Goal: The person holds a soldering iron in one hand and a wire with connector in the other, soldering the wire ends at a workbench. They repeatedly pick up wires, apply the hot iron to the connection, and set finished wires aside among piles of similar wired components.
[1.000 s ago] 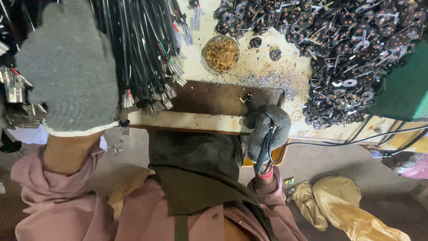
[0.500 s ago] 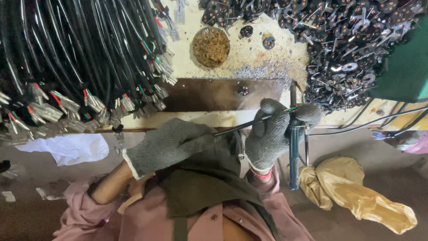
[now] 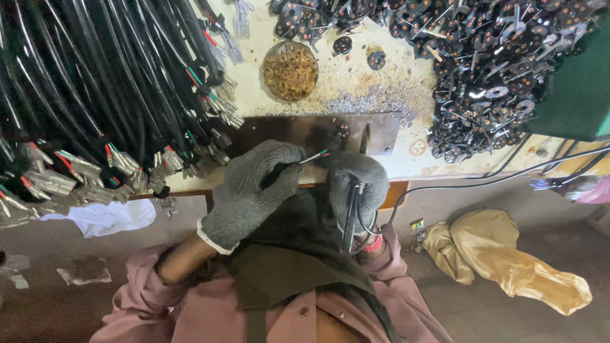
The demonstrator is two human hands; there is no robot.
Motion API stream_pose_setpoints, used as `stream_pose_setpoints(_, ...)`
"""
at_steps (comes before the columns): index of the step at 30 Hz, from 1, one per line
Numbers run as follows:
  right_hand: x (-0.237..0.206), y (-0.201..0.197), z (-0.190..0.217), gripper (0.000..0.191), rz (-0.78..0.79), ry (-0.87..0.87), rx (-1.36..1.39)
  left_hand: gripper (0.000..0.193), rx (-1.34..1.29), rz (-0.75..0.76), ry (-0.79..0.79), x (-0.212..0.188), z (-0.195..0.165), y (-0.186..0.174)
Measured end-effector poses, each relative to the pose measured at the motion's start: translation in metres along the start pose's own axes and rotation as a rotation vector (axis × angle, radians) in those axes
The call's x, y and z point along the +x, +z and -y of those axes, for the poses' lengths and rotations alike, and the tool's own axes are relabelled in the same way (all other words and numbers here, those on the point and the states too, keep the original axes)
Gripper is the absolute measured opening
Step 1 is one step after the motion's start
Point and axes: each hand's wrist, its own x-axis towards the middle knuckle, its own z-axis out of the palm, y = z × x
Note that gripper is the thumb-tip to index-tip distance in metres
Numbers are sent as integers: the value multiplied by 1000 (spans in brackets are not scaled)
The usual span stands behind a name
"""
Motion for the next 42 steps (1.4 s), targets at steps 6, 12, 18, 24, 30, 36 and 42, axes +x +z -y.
stream_pose_setpoints(6, 13, 4, 44, 24, 124, 297, -250, 18, 125, -13, -8, -6, -1, 12)
stream_pose_setpoints(12, 2, 2, 35, 25, 136, 298, -213, 13, -275, -71, -422, -2, -12, 13)
stream_pose_setpoints(18, 7, -1, 34, 24, 137, 243, -230, 11, 50, -64, 80, 5, -13, 10)
stream_pose_setpoints(24, 4, 10, 46, 38, 65, 274, -70, 17, -13, 113, -410, 2, -10, 5)
stream_pose_setpoints(30, 16, -14, 40, 42, 94, 87, -302, 16, 122, 121, -44, 2, -8, 8)
stream_pose_setpoints(36, 8, -18, 36, 20, 211, 389, -153, 13, -131, 129, -363, 4, -8, 16)
stream_pose_setpoints(42, 7, -22, 16, 25, 171, 216, -270, 10, -50, 68, -237, 13, -4, 20)
